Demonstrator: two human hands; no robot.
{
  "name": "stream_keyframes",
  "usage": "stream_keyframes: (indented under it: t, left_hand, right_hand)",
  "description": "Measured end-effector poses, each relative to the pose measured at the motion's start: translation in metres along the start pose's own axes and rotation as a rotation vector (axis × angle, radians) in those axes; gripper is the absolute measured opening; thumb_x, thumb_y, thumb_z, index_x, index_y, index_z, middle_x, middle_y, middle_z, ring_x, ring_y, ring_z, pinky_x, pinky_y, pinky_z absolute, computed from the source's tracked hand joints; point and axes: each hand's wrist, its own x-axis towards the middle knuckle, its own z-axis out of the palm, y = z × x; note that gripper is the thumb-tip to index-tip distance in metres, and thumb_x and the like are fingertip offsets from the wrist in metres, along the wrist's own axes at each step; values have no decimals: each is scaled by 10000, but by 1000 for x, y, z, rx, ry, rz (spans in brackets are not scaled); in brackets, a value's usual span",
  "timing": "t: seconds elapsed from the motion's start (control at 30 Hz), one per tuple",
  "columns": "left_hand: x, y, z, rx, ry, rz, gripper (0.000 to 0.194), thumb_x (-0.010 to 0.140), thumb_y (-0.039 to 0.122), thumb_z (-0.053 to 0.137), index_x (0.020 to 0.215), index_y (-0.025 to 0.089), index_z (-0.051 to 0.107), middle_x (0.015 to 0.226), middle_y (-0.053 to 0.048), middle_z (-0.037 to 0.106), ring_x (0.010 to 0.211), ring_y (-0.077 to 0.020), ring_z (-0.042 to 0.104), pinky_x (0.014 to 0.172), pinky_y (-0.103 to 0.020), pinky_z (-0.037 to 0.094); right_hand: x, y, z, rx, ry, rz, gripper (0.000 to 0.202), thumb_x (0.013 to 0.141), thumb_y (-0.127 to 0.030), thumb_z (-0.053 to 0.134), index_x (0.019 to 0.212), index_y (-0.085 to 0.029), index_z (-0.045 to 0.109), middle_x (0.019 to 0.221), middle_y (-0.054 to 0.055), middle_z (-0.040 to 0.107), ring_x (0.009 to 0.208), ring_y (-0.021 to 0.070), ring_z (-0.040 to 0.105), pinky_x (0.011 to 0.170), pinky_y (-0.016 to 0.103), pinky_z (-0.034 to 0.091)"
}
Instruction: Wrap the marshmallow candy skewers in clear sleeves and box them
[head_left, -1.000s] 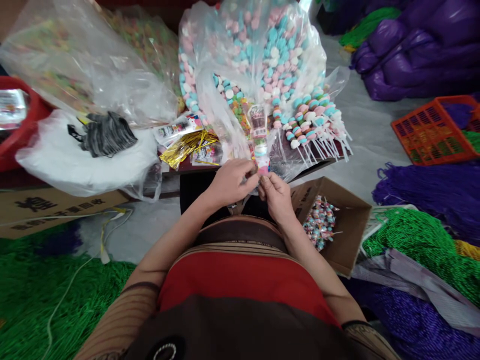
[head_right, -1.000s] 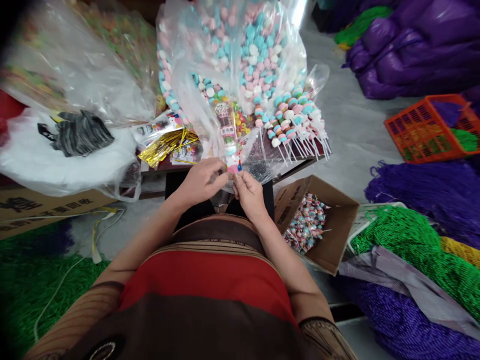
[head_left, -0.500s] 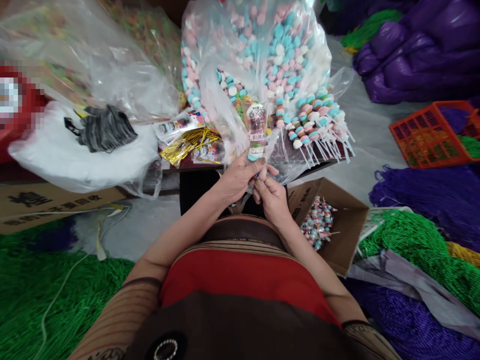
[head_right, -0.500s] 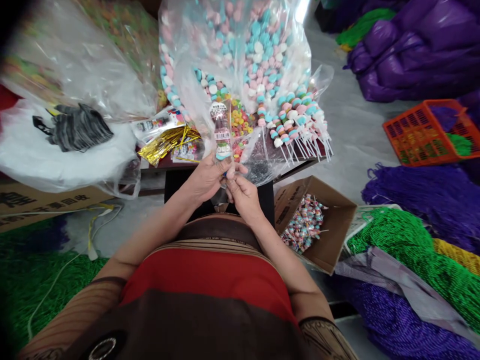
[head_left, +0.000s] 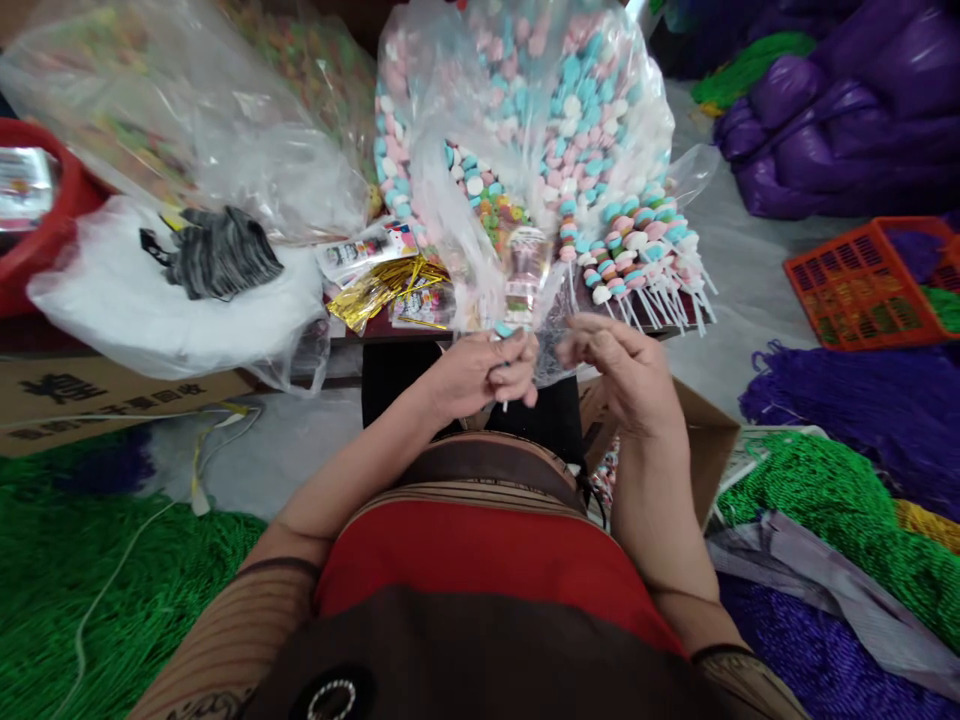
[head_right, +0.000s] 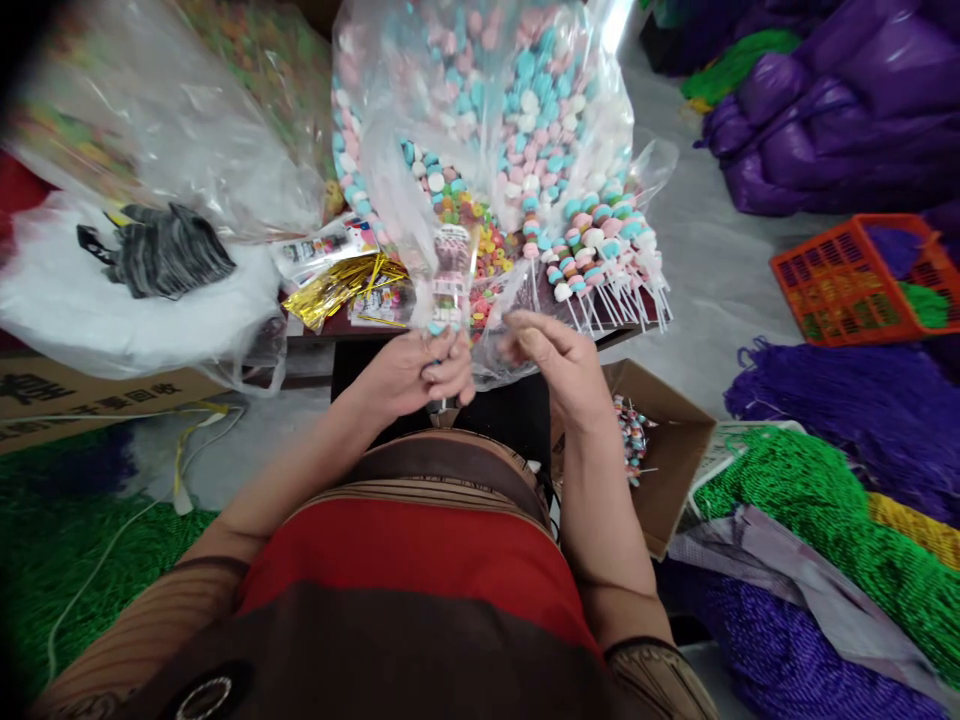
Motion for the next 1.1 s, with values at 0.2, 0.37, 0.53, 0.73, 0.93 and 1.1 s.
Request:
stream_keyframes:
  t: [0.2, 0.37, 0.53, 0.73, 0.93, 1.1]
  left_hand:
    - [-4, -18, 10, 1, -257, -187, 362, 985, 422, 587, 719, 187, 516, 466, 114, 312, 358, -63, 309, 522, -267, 518]
    - [10, -20, -11, 599, 244, 154, 208, 938, 408, 650, 924, 210, 589, 553, 69, 462, 486, -137, 494, 632, -291, 496]
    - [16, -17, -26, 781, 430, 274, 227, 900, 432, 686, 978, 236, 602, 603, 40, 521, 584, -175, 580, 624, -275, 450]
    - [4, -7, -25, 73, -123, -79, 404, 927, 585, 616, 796, 215, 520, 494, 128, 266, 379, -62, 209, 463, -247, 409]
    - [8, -2, -35, 605, 393, 263, 199, 947, 308, 613, 797, 228, 510, 581, 54, 450, 524, -130, 464, 593, -262, 413]
    - [-4, 8, -68, 768, 677, 413, 201, 903, 341, 693, 790, 240, 562, 650, 19, 519, 673, -177, 602, 651, -270, 429]
  right_hand:
    - [15, -9, 40, 307, -129, 68, 680, 785, -812, 611, 1232, -300, 629, 1037, 65, 736, 963, 264, 727, 777, 427, 623]
    - [30, 6, 63, 146, 193, -64, 472, 908, -682, 583, 1174, -292, 577, 900, 30, 658, 916, 223, 708, 759, 375, 611]
    - [39, 19, 62, -6, 275, -177, 467, 940, -681, 546, 1181, -284, 595, 963, 65, 683, 1027, 246, 701, 850, 412, 593]
    - [44, 6, 34, 63, -49, -74, 511, 831, -732, 662, 1071, -281, 669, 932, 69, 720, 998, 278, 719, 720, 415, 599]
    - [60, 16, 70, 123, 154, -162, 302, 845, -524, 761, 907, -256, 638, 850, 17, 708, 832, 217, 729, 747, 395, 602]
    - [73, 24, 95, -12, 112, -105, 323, 915, -589, 646, 975, -273, 679, 895, 25, 728, 797, 186, 709, 749, 363, 591]
